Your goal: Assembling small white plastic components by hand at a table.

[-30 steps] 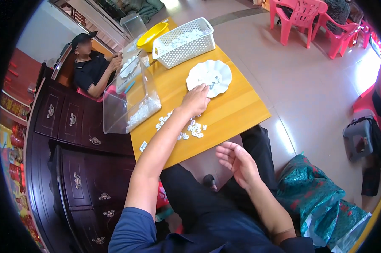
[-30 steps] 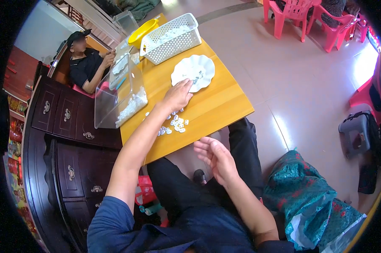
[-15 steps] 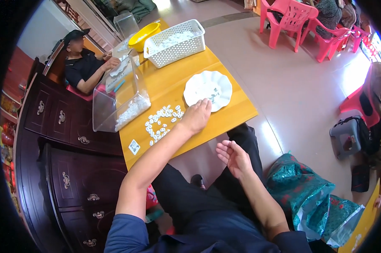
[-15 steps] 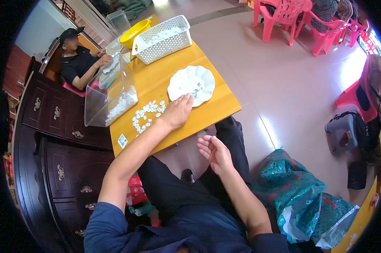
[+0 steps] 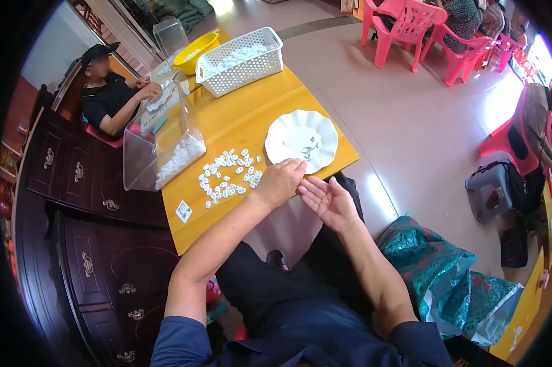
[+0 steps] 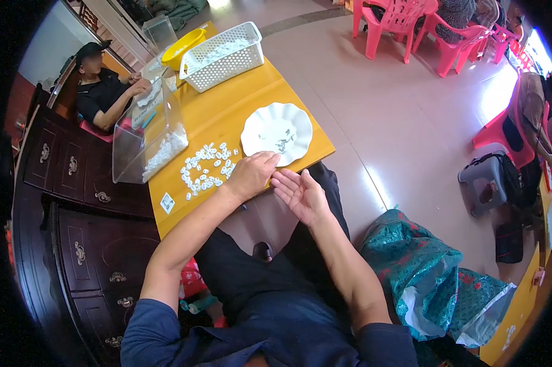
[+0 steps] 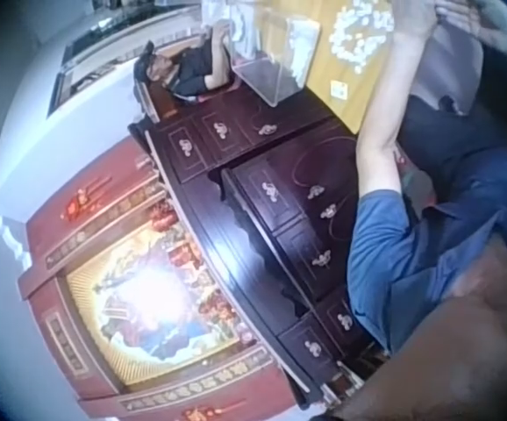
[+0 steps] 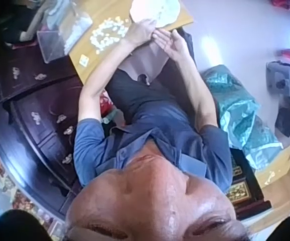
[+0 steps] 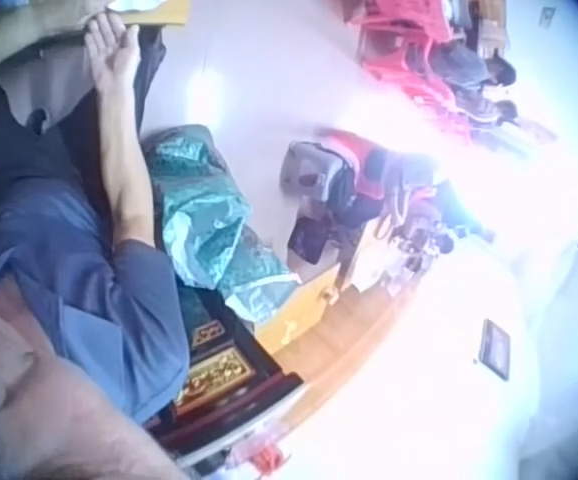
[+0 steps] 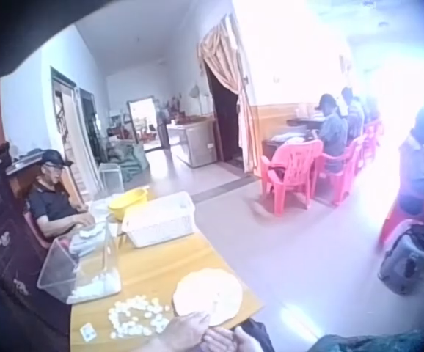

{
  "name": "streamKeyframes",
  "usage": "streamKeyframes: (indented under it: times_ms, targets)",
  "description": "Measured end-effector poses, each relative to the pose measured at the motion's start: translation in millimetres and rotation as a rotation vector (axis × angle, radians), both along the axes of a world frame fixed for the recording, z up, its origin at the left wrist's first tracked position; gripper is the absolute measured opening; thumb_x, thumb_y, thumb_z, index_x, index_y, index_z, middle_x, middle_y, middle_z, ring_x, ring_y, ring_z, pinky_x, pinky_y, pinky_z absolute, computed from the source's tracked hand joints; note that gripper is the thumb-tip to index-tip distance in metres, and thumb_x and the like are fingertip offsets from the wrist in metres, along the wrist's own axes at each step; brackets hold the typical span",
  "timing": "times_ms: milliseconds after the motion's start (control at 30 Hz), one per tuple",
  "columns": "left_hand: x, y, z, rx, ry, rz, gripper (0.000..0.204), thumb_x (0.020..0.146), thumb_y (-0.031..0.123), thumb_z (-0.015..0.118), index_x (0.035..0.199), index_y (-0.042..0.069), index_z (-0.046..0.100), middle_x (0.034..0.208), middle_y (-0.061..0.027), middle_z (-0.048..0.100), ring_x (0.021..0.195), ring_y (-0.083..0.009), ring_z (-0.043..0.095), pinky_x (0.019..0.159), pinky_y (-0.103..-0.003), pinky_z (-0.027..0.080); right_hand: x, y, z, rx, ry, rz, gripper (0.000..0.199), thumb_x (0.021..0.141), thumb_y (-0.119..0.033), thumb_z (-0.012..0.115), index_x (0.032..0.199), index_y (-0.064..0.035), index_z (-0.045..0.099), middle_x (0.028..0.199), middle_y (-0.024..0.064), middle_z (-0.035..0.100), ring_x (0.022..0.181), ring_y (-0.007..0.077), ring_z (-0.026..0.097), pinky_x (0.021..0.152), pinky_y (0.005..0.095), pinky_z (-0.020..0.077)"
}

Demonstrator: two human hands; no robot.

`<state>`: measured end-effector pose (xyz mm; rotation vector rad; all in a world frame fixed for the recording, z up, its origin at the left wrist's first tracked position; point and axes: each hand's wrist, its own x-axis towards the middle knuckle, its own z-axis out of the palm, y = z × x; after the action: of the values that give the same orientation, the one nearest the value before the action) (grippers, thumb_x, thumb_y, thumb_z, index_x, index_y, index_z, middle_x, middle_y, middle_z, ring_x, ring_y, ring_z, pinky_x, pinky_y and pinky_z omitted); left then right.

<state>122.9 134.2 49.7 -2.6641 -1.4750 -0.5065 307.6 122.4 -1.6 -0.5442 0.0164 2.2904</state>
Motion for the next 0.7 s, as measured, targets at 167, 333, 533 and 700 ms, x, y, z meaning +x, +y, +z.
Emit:
streamKeyframes:
  times_ms: [167, 333, 533, 700]
  targets:
    - [-2, -2, 2, 0.069, -0.026, -0.036, 0.020, 0.078, 0.007, 0.064, 0.098, 0.001, 0.063, 0.093, -0.0107, 0.067, 0.093, -0.0258, 0.069, 0.077, -0.035, 0.058, -2, 4, 7, -0.034, -0.017, 0.010, 0.055, 0.108, -0.036, 0.026, 0.133, 0.0075, 0.048, 0.132, 0.0241, 0.057, 0.121, 0.0370, 0.058, 0.105, 0.0462, 0.0475]
    - [-5, -2, 1, -0.047, -0.025, -0.019, 0.029, 0.083, 0.008, 0.062, 0.110, -0.002, 0.066, 0.108, -0.0168, 0.070, 0.101, -0.0296, 0.069, 0.085, -0.037, 0.057, -5, 6, 12, -0.021, -0.106, 0.005, 0.039, 0.101, -0.018, 0.040, 0.130, 0.0066, 0.051, 0.125, 0.0212, 0.061, 0.114, 0.0334, 0.062, 0.102, 0.0435, 0.0491]
    - [3, -13, -5, -0.021, 0.019, -0.018, 0.027, 0.085, 0.008, 0.059, 0.110, -0.001, 0.065, 0.107, -0.0154, 0.070, 0.099, -0.0291, 0.070, 0.083, -0.036, 0.057, 1, -15, -3, -0.113, -0.167, -0.045, 0.035, 0.101, -0.017, 0.039, 0.124, 0.0045, 0.056, 0.123, 0.0199, 0.063, 0.113, 0.0306, 0.062, 0.100, 0.0430, 0.0504]
    - [11, -21, -7, 0.013, -0.007, 0.006, 0.026, 0.084, 0.008, 0.059, 0.108, 0.000, 0.065, 0.105, -0.0145, 0.070, 0.096, -0.0293, 0.070, 0.081, -0.036, 0.058, -5, -20, -15, -0.131, -0.104, -0.030, 0.039, 0.104, -0.024, 0.038, 0.125, 0.0034, 0.056, 0.121, 0.0183, 0.064, 0.109, 0.0296, 0.064, 0.102, 0.0432, 0.0496]
